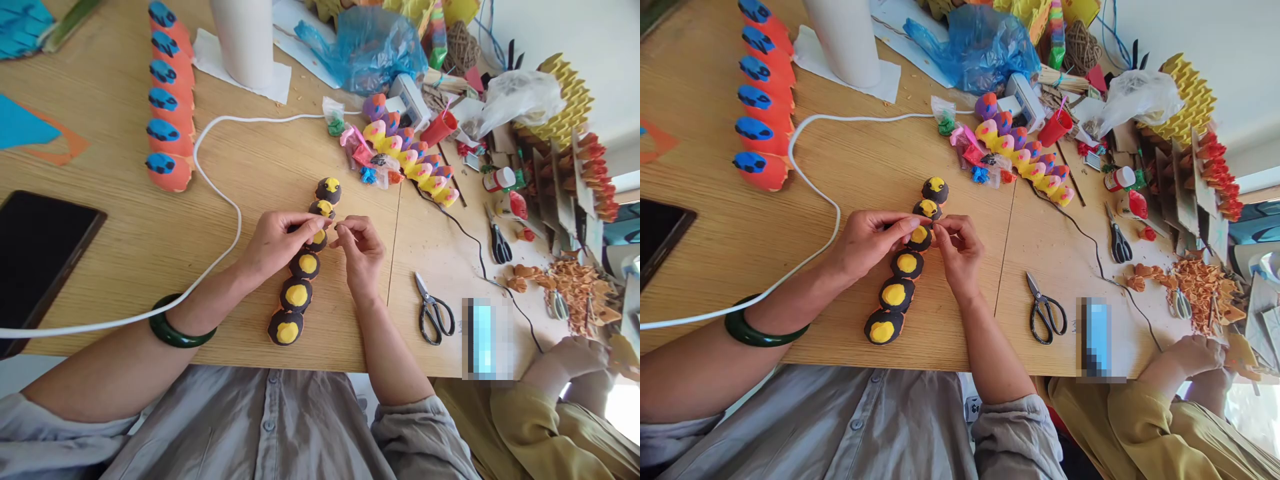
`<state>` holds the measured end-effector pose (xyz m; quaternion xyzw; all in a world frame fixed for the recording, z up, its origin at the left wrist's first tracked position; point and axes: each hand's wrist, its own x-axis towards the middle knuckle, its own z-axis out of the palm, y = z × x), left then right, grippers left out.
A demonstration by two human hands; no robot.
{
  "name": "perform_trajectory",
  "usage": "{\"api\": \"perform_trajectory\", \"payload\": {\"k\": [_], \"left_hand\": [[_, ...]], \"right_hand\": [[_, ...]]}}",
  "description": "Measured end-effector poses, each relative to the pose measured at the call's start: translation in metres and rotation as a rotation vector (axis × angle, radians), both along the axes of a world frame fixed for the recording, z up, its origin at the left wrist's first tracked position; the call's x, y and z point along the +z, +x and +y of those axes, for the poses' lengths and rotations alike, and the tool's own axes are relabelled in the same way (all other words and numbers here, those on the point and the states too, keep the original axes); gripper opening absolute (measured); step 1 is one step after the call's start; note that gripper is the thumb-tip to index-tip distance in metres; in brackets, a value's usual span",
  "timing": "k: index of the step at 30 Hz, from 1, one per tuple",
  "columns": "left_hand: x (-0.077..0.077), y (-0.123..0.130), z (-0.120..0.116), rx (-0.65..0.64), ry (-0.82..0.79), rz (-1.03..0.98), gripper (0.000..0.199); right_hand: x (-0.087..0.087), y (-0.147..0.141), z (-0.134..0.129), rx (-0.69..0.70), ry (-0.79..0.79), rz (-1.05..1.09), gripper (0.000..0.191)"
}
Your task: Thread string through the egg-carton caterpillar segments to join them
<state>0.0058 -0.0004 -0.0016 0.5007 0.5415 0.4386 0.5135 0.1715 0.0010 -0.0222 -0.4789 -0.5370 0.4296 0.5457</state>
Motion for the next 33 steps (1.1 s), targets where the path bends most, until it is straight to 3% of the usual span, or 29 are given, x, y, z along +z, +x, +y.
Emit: {"api": "perform_trajectory", "payload": {"k": [6,20,33], "left_hand": [[-0.01,-0.006,0.011,0.158,0.047,-0.013,0.033],[-0.019,-0.006,0.028,-0.016,0.127,0.074,0.056],[-0.022,-0.006,0.029,-0.061,0.125,0.198,0.052]], "right_hand": [[-0.01,-0.006,0.017,-0.088,-0.031,-0.001,0.022],[-0.025,-0.016,0.024,-0.096,0.065,-0.08,0.019],[-0.028,-0.016,0.026,-0.092,0.098,-0.173,0.017]]}}
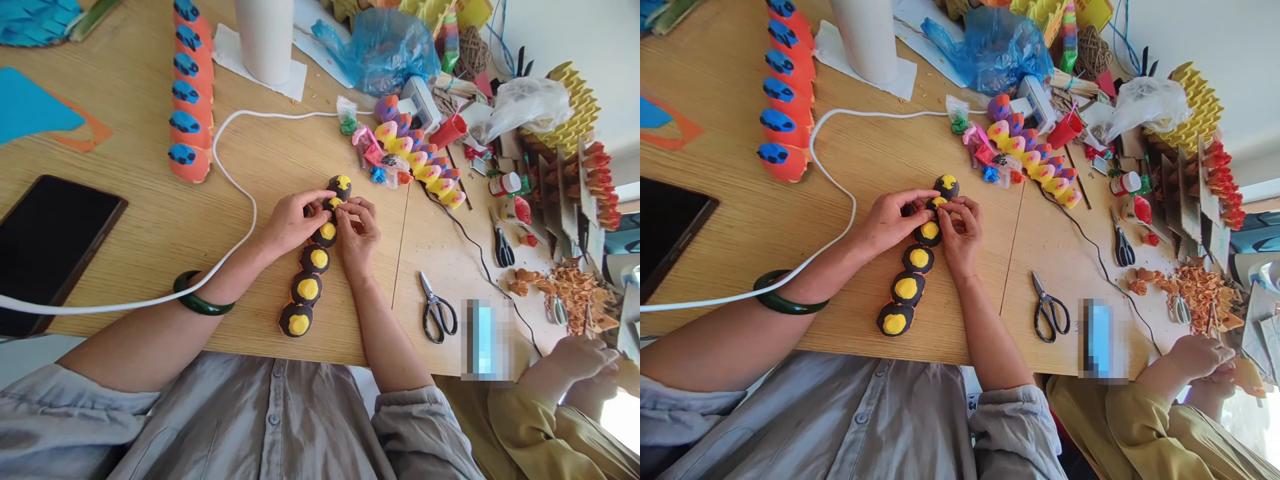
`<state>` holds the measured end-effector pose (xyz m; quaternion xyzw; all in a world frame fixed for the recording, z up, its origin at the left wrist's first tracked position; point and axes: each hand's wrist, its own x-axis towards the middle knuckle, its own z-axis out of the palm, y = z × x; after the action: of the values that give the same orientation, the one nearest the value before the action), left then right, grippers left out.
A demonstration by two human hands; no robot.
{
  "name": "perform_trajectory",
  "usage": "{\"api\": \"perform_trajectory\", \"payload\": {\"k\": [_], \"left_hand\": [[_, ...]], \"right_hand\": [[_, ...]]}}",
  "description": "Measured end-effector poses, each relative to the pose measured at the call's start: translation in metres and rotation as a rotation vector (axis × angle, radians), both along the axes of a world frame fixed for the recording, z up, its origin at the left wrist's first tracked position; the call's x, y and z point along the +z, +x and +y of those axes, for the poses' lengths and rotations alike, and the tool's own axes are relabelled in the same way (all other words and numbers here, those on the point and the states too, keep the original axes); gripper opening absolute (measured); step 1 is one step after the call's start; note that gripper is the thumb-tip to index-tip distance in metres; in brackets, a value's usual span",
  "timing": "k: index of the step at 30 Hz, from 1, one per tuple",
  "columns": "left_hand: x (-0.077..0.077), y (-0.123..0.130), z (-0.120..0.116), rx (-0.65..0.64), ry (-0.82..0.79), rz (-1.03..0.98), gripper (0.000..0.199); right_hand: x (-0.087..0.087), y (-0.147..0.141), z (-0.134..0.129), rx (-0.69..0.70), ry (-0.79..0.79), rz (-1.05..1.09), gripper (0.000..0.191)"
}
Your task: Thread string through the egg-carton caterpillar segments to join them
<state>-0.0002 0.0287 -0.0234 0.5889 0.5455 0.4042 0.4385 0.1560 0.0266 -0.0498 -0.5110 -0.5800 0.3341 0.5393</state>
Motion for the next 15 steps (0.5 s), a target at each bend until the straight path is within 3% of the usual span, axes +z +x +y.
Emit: {"api": "perform_trajectory", "payload": {"k": [15], "left_hand": [[-0.0027,-0.0002,0.0018,0.011,0.006,-0.024,0.047]], "right_hand": [[0.0014,-0.0004,0.0,0.026,0.02,0.01,0.019]]}}
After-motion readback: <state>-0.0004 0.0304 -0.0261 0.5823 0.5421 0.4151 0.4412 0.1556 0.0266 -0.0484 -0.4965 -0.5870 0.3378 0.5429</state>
